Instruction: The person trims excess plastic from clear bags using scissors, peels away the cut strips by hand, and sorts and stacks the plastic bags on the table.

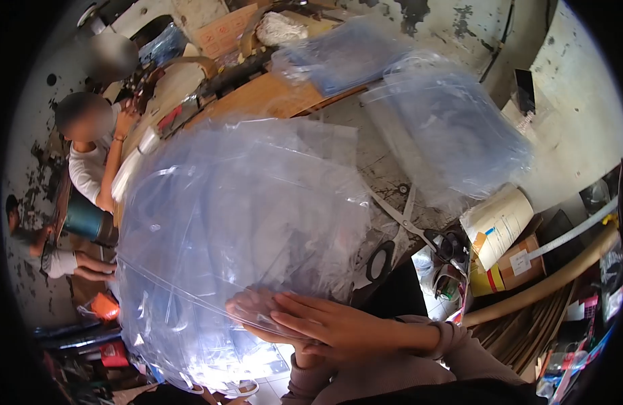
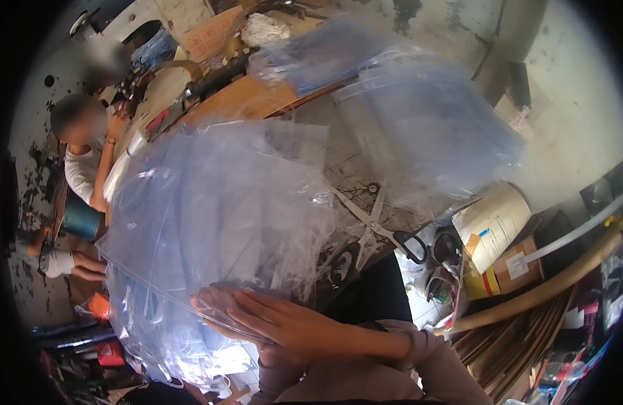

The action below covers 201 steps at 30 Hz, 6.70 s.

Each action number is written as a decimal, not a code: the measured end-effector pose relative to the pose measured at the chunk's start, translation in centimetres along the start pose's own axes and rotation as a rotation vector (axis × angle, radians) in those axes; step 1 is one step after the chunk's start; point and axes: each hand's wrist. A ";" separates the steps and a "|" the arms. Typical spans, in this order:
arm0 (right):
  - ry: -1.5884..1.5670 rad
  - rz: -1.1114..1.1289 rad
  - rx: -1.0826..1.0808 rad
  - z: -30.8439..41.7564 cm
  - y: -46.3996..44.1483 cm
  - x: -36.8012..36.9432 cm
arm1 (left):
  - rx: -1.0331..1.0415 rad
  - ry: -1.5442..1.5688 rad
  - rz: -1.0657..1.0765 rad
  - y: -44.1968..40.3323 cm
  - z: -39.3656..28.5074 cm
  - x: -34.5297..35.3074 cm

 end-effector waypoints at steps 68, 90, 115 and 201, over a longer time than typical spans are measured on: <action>0.604 -0.421 0.332 -7.8 6.5 -33.5 | -0.053 0.111 2.063 13.8 12.3 18.5; 1.317 -0.710 0.185 -7.2 5.9 -33.8 | 0.629 -0.753 2.407 11.5 9.3 17.4; 1.175 -0.432 0.110 -7.4 6.1 -32.0 | 0.821 0.046 2.032 14.0 12.5 17.7; 1.121 -0.540 0.262 -11.2 7.7 -33.1 | 0.861 0.156 1.779 16.0 11.6 17.5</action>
Point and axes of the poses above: each hand's wrist, its own y-axis away from the middle knuckle, its own x-axis out of the palm, z = x × y, and after that the axes turned 13 degrees about x, right-handed
